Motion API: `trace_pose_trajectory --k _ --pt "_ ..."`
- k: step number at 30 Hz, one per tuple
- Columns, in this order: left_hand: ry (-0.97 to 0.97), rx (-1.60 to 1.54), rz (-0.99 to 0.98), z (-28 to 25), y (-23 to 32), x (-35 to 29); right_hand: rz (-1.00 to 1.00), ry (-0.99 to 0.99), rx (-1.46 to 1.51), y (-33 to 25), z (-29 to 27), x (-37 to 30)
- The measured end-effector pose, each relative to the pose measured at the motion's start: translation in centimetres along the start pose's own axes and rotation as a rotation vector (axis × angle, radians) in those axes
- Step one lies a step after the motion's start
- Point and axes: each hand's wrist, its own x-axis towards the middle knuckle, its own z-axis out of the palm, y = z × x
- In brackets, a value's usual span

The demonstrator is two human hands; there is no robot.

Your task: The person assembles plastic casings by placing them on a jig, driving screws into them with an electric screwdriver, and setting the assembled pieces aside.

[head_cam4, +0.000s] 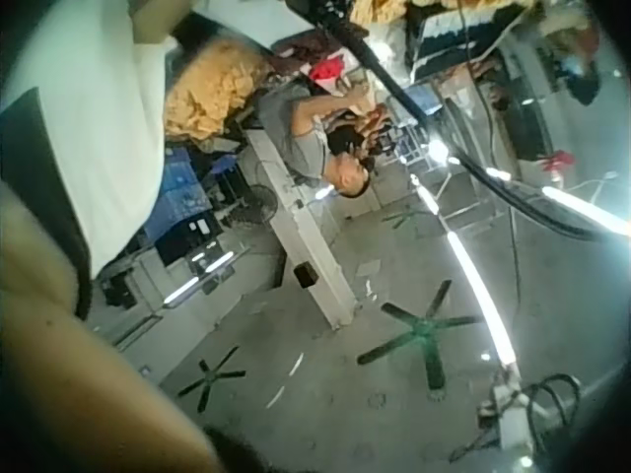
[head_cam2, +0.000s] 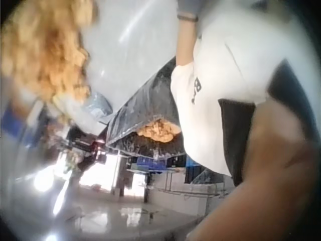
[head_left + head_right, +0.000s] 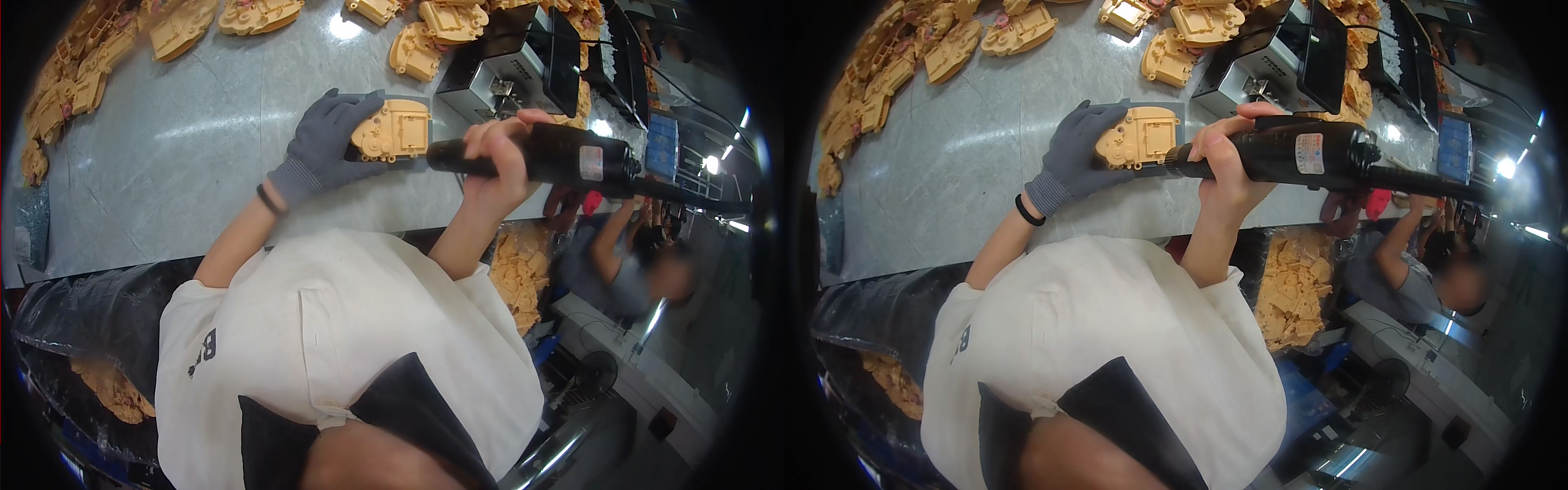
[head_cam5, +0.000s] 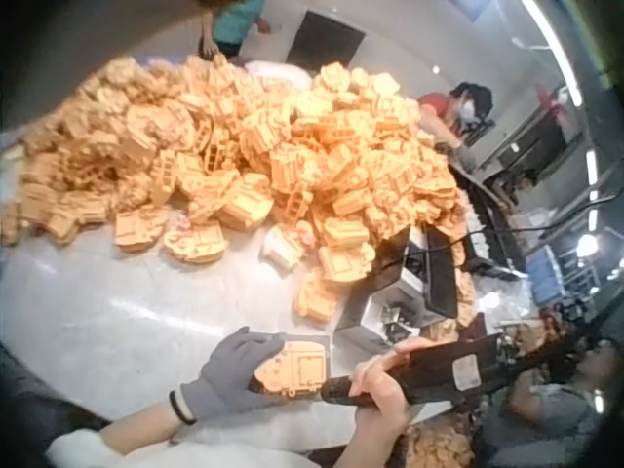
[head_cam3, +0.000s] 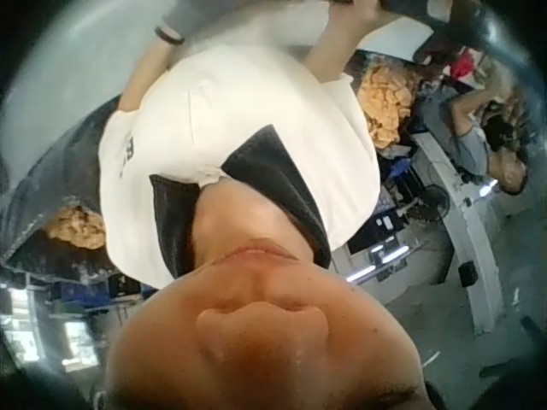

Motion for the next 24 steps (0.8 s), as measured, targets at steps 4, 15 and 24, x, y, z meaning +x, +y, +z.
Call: trace_pose_trajectory --k 4,15,24 --pt "-0.003 -0.001 -0.003 -0.1 0.1 0.0 0.005 -0.049 -0.096 0.2 -0.2 -0.3" --pt "0.021 -0.008 0.021 0.1 -0.1 0.1 0.003 -0.117 -0.115 0.4 0.2 -0.9" --pt "0.032 0.019 0.032 0.1 0.0 0.0 -0.069 -0.161 -0.145 1.0 0.2 -1.4"
